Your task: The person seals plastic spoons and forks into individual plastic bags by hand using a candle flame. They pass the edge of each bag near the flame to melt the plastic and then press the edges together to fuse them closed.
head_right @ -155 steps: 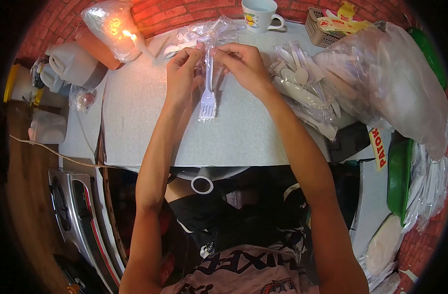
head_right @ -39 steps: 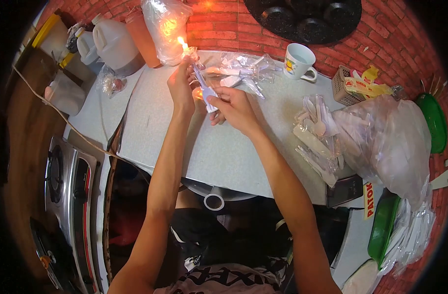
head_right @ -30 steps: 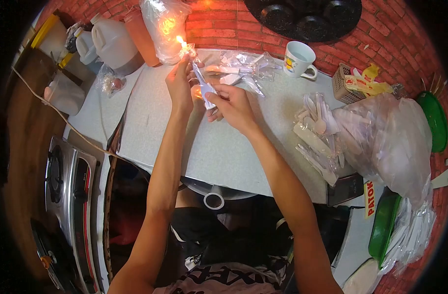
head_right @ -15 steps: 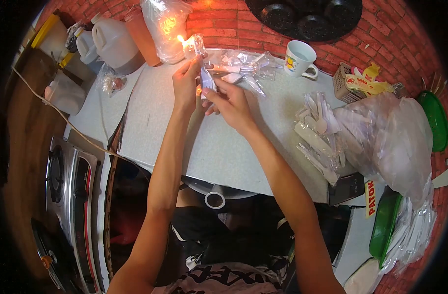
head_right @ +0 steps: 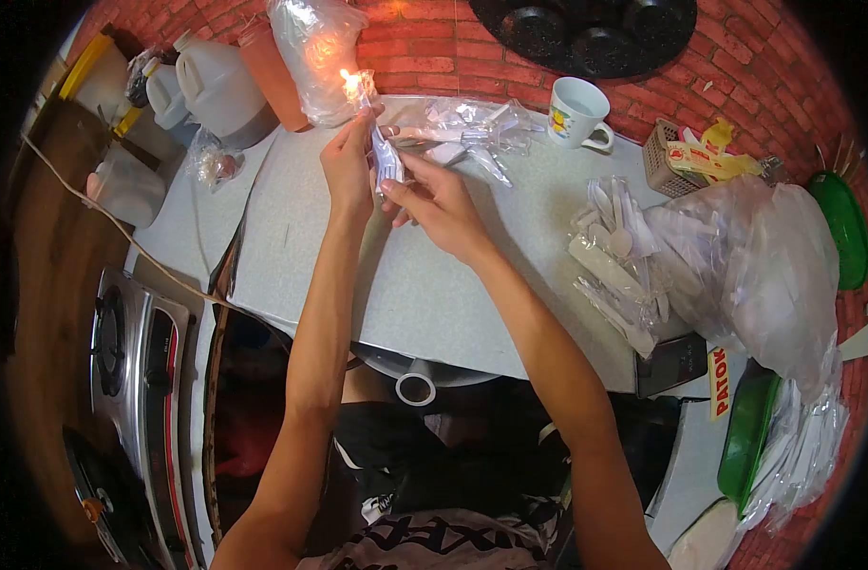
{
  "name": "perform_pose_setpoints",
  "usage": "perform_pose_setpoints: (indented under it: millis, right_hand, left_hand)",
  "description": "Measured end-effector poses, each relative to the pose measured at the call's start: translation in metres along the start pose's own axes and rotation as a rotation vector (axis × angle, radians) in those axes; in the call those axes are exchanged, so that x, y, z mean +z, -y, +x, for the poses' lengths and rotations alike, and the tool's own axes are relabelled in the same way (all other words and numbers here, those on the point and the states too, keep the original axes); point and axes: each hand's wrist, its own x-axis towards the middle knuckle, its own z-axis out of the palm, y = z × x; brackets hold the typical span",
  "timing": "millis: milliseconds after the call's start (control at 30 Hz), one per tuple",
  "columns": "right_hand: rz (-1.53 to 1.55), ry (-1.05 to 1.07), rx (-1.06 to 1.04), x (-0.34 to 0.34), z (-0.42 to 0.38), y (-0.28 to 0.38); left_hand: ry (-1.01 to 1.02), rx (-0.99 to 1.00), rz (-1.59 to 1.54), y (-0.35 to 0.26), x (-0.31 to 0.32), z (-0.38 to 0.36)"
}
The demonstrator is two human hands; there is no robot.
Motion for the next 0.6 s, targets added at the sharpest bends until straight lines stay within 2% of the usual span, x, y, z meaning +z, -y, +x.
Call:
perform_pose_setpoints:
  millis: [600]
  right_hand:
    - [-0.005, 0.012, 0.006, 0.0027, -0.0033, 0.0058]
  left_hand:
    - [-0.187, 0.103, -0.062, 0.0019, 0.0056, -0.0025]
